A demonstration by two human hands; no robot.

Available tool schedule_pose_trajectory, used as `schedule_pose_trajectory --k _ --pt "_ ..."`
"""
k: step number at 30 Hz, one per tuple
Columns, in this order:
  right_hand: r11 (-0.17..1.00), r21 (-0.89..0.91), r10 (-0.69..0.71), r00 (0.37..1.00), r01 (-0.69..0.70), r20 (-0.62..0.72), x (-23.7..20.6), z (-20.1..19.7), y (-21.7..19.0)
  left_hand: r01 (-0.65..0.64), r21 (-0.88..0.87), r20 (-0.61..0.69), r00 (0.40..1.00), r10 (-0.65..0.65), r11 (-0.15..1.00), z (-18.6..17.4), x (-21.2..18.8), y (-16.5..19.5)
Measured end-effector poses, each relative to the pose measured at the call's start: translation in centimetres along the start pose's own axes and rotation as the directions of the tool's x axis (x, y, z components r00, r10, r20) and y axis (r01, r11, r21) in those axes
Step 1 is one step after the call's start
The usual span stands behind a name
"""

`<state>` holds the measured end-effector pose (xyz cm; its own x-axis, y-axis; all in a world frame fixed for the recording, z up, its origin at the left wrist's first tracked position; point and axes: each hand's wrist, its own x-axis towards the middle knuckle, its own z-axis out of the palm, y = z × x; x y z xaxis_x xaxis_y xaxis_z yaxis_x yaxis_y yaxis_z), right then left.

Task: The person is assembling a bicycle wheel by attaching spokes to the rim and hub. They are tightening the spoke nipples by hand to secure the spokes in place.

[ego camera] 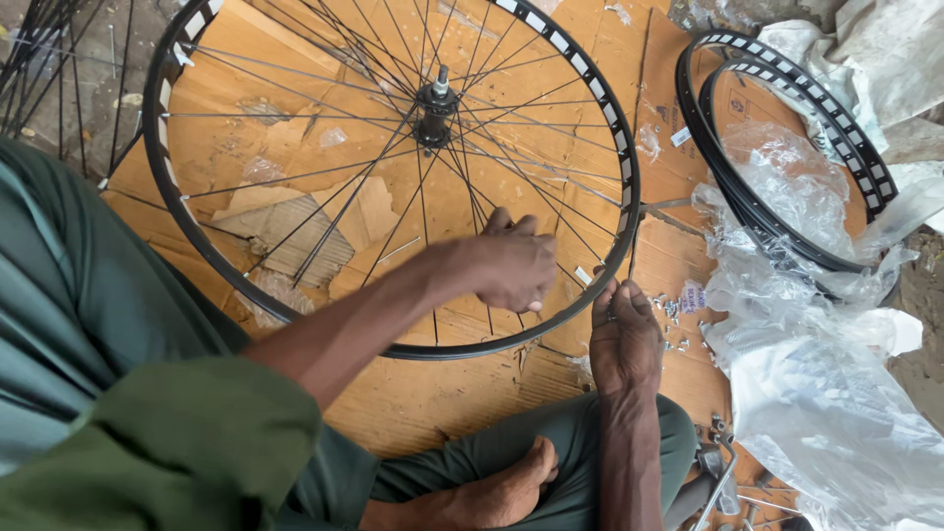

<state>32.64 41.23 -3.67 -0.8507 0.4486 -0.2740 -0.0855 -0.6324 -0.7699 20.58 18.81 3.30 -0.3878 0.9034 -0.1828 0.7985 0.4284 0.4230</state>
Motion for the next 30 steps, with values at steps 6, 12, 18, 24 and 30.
schedule_pose_trajectory --k 6,12,18,24,30 --pt "1.000 0.029 0.008 0.999 -0.007 -0.036 0.1 -0.1 -0.1 -0.015 -0.159 -0.336 0.941 -0.040 0.987 3.8 -0.3 1.3" --pt "0.995 0.076 0.058 0.998 -0.058 0.004 -0.2 0.2 -0.2 0.031 -0.483 -0.079 0.994 -0.079 0.875 2.0 0.3 0.9" --pt "0.937 -0.349 -0.059 0.988 0.007 -0.139 -2.5 1.1 0.0 0.006 -0.720 -0.011 1.000 -0.021 0.694 1.3 0.8 0.1" --pt "0.928 -0.371 -0.059 0.975 -0.025 -0.213 -5.6 2.3 -0.9 0.145 -0.719 0.070 0.988 -0.136 0.680 1.9 0.8 0.4" --pt "0.935 -0.348 -0.002 0.980 -0.069 -0.201 -6.7 1.8 -0.5 0.172 -0.778 0.058 0.977 -0.203 0.604 1.7 0.3 0.4"
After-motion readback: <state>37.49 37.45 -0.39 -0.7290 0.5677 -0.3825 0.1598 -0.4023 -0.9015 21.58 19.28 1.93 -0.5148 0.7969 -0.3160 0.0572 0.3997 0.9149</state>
